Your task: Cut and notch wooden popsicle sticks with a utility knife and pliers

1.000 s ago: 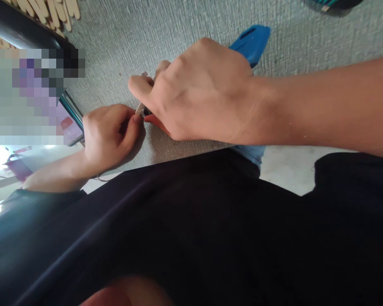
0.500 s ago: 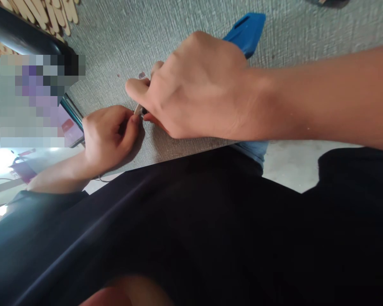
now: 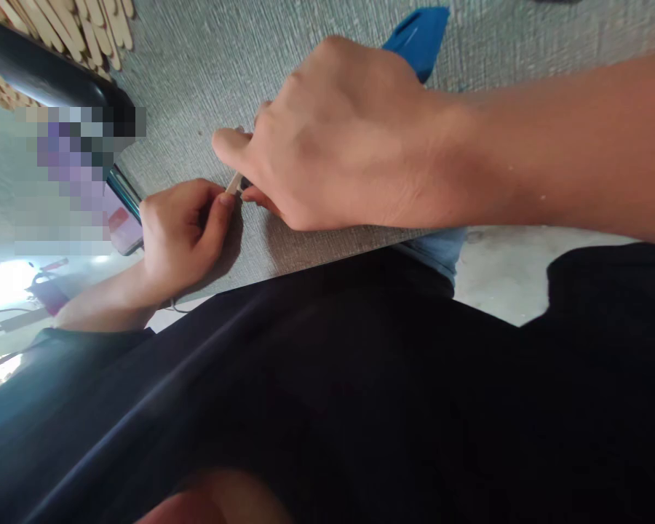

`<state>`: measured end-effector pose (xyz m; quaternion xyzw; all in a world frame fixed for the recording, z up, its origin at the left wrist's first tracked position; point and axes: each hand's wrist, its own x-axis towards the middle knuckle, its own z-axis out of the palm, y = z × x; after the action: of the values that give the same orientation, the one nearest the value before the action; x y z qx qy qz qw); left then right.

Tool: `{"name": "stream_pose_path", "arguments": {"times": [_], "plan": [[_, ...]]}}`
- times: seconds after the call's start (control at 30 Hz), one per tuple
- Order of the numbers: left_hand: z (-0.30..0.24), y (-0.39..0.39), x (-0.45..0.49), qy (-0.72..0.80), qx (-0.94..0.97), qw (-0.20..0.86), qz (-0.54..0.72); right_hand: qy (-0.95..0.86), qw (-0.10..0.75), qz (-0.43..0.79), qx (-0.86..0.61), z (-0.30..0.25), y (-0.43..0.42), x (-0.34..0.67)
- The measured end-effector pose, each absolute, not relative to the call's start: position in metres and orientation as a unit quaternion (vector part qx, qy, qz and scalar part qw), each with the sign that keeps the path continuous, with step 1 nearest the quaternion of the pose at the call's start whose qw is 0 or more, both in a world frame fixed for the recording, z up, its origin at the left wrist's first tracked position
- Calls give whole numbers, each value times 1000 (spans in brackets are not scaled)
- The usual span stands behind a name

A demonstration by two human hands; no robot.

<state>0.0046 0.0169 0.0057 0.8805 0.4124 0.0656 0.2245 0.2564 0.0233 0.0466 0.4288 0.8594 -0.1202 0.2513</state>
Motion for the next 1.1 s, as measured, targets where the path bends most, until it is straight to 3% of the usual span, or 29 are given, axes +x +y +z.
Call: {"name": "stream_pose_path", "arguments": {"times": [0.27, 0.47, 0.63, 0.77, 0.87, 1.03, 1.1], "plan": [[5, 16, 4, 373, 899, 224, 49, 826, 210, -213, 478, 42, 31, 278], [3, 12, 4, 361, 912, 190, 35, 805, 131, -245, 524, 42, 36, 280], [-1, 11, 4, 363, 927, 55, 82, 801, -5, -245, 546, 32, 36, 299], [7, -4, 3, 300, 945, -25, 132, 781, -48, -273, 560, 26, 32, 311], [18, -24, 4, 261, 956, -14, 130, 794, -7, -249, 554, 31, 30, 304], [12, -50, 4, 251, 965, 1, 75, 837, 242, -172, 459, 46, 30, 283], [1, -55, 3, 278, 958, 20, 70, 847, 282, -156, 423, 45, 28, 282]]}}
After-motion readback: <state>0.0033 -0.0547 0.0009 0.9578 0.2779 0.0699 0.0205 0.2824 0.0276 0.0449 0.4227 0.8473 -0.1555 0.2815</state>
